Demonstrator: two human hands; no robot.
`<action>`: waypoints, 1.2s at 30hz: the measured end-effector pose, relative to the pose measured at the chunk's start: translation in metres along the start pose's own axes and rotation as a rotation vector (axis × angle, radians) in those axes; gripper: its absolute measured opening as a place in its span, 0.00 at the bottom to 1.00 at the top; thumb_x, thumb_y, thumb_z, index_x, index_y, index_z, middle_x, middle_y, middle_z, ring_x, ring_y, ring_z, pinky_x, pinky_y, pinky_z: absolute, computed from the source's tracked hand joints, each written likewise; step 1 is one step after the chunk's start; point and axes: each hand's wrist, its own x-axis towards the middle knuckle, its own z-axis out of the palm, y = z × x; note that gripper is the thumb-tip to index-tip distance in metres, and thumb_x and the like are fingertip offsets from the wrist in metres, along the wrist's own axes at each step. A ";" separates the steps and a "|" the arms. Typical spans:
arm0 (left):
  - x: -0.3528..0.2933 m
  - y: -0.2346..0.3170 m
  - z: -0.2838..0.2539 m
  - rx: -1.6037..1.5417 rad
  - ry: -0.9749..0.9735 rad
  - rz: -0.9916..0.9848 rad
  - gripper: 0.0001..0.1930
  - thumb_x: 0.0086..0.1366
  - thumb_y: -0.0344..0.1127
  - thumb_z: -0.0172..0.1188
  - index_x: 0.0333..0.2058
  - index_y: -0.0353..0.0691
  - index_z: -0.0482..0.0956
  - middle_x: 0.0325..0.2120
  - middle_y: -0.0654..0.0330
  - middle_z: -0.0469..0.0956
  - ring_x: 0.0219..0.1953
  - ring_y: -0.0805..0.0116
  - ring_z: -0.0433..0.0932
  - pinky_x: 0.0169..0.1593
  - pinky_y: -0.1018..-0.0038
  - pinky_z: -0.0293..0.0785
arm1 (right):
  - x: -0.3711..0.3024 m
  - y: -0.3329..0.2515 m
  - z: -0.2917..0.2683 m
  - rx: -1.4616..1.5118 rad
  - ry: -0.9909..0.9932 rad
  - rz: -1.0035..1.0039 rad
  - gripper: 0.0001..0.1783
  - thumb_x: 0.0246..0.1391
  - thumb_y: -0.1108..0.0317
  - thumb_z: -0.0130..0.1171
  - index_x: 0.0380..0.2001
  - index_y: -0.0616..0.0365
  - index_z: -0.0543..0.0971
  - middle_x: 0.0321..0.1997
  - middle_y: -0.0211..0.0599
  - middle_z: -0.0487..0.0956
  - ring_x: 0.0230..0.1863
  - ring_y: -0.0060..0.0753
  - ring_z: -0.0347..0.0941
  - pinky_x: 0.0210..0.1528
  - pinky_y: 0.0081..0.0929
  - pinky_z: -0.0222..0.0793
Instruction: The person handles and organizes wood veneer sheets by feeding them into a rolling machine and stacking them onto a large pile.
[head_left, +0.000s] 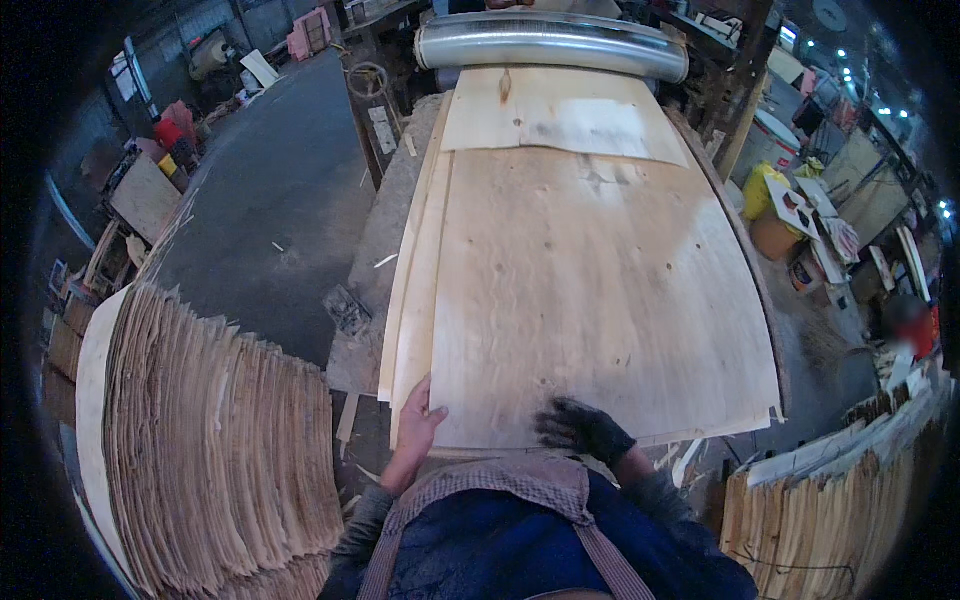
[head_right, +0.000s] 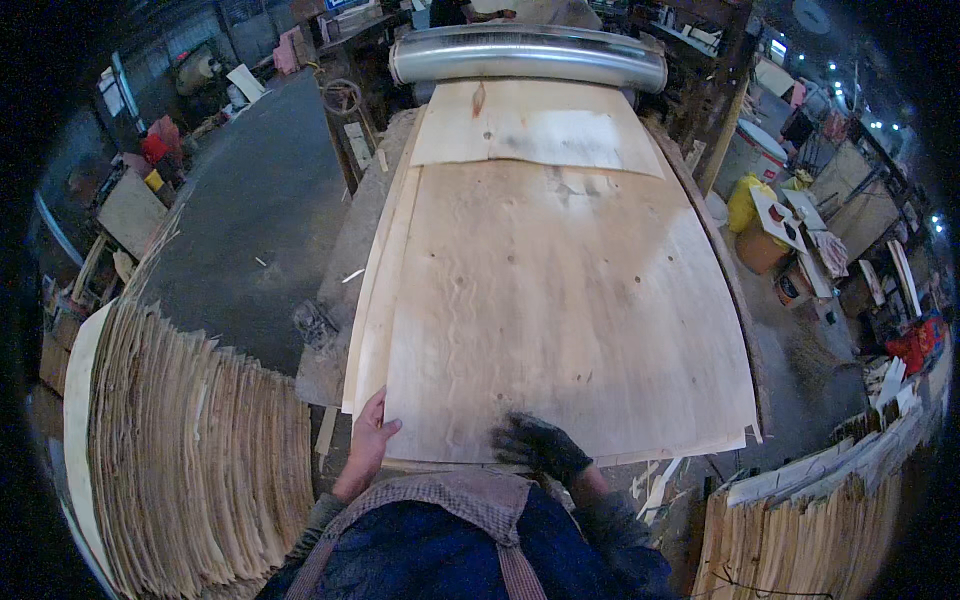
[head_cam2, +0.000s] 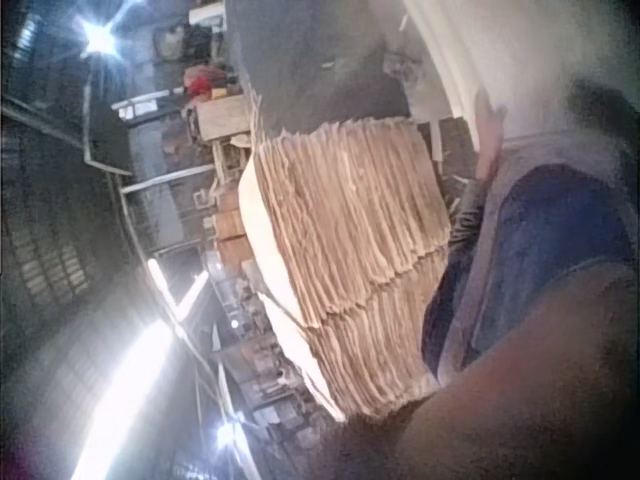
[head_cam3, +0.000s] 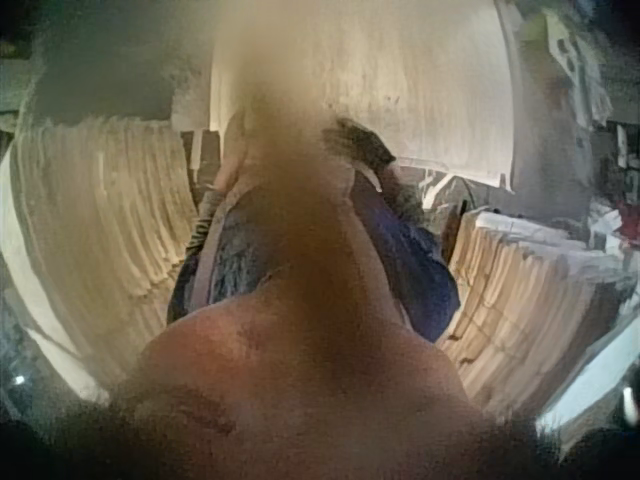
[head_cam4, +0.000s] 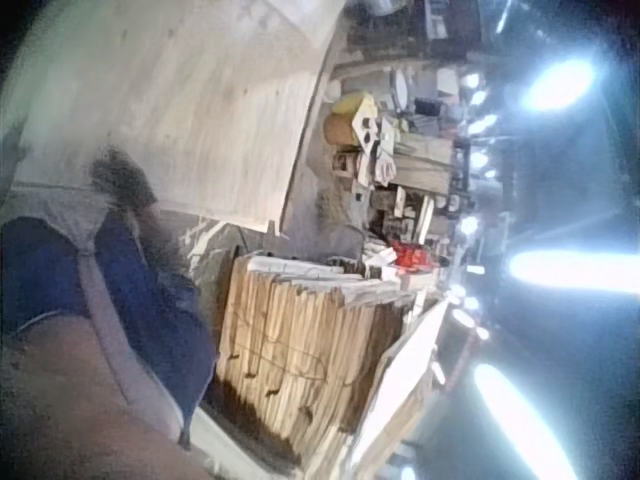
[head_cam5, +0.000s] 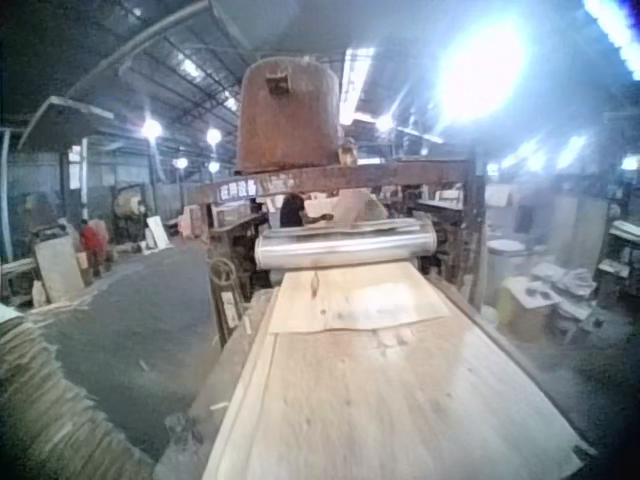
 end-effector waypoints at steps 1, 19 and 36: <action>-0.002 0.014 0.006 -0.042 -0.006 -0.020 0.32 0.48 0.14 0.49 0.55 0.34 0.56 0.50 0.53 0.64 0.52 0.67 0.63 0.54 0.73 0.59 | -0.010 0.006 -0.002 0.013 0.038 0.015 0.21 0.55 0.62 0.46 0.50 0.60 0.64 0.52 0.49 0.66 0.52 0.49 0.63 0.54 0.44 0.59; 0.044 0.005 -0.065 0.067 0.253 -0.065 0.34 0.50 0.21 0.51 0.57 0.32 0.49 0.46 0.48 0.68 0.45 0.63 0.70 0.46 0.74 0.67 | -0.033 -0.019 -0.061 -0.249 0.408 -0.297 0.14 0.50 0.55 0.53 0.30 0.55 0.72 0.23 0.36 0.75 0.24 0.38 0.72 0.31 0.38 0.72; 0.008 -0.042 -0.013 0.836 0.077 0.020 0.36 0.47 0.30 0.60 0.55 0.30 0.53 0.56 0.45 0.53 0.59 0.55 0.51 0.60 0.69 0.47 | 0.198 -0.126 -0.147 2.046 -0.372 0.508 0.14 0.57 0.66 0.38 0.45 0.59 0.66 0.52 0.47 0.65 0.57 0.49 0.57 0.58 0.50 0.51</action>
